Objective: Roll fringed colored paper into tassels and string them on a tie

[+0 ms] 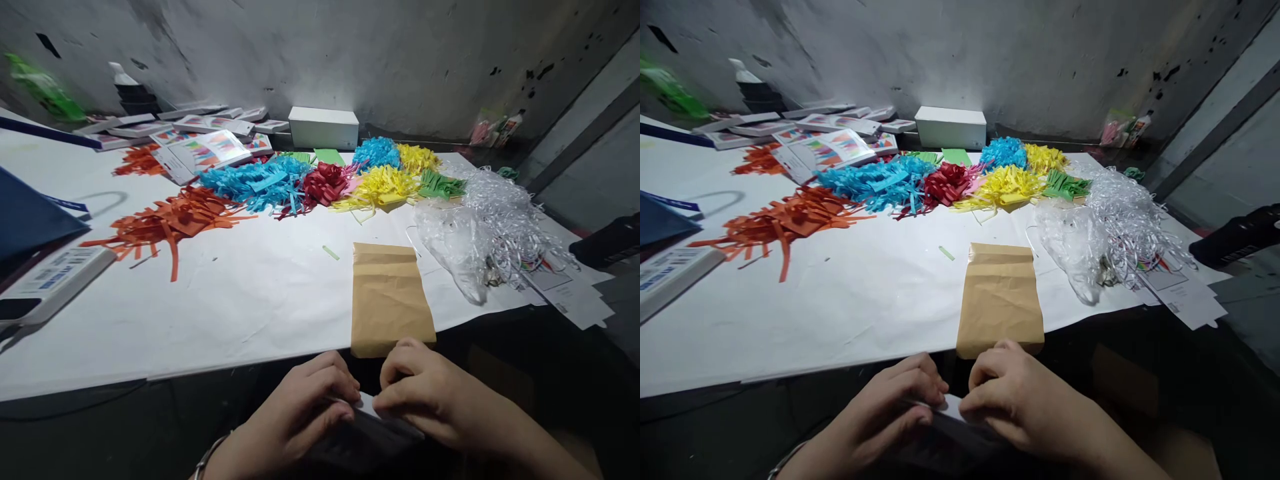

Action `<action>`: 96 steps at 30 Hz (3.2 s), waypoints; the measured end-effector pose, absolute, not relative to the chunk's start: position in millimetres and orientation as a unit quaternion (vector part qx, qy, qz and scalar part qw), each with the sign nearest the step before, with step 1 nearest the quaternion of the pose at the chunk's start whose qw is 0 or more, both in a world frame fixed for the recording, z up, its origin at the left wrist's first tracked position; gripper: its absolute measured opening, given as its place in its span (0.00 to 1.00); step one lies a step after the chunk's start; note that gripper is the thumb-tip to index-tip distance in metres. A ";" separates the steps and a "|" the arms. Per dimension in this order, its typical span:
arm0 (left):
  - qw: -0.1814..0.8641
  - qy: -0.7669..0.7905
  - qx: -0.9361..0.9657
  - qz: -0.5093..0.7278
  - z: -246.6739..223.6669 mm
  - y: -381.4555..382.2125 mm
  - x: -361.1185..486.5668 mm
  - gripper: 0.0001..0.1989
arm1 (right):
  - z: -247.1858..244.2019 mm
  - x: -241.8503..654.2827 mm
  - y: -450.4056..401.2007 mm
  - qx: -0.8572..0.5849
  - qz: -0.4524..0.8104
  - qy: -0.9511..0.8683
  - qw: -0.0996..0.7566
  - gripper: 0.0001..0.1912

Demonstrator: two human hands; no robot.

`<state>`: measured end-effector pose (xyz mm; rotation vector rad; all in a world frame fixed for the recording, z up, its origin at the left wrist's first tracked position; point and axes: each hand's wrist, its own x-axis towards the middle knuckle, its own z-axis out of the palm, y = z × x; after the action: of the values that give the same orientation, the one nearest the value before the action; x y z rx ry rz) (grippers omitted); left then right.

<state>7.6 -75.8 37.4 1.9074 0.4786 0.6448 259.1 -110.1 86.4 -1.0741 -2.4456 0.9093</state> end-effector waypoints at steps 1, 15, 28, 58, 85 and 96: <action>0.510 0.199 0.793 0.268 37.6 -75.8 7.8 0.05 | 81.1 258.5 -111.7 -0.375 0.328 -0.850 0.172 0.09; 0.523 0.170 0.799 0.243 38.9 -77.7 17.1 0.03 | 81.6 247.5 -104.9 -0.369 0.316 -0.874 0.031 0.08; 0.506 0.208 0.791 0.275 34.5 -71.0 12.2 0.04 | 86.4 264.3 -112.1 -0.524 0.416 -0.720 0.184 0.04; 0.511 0.227 0.784 0.268 37.6 -73.3 19.1 0.03 | 27.9 232.3 -164.7 -0.512 0.255 -0.727 0.380 0.08; 0.525 0.227 0.768 0.289 35.7 -78.4 22.7 0.03 | -5.0 215.0 -180.3 -0.524 0.003 -0.713 0.466 0.21; 0.517 0.233 0.767 0.301 38.4 -81.1 17.9 0.02 | 3.0 226.0 -174.5 -0.478 0.030 -0.743 0.467 0.14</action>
<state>17.9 -81.1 38.4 1.8414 0.5588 0.7227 226.0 -174.5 3.0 -1.1737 -1.8245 0.0735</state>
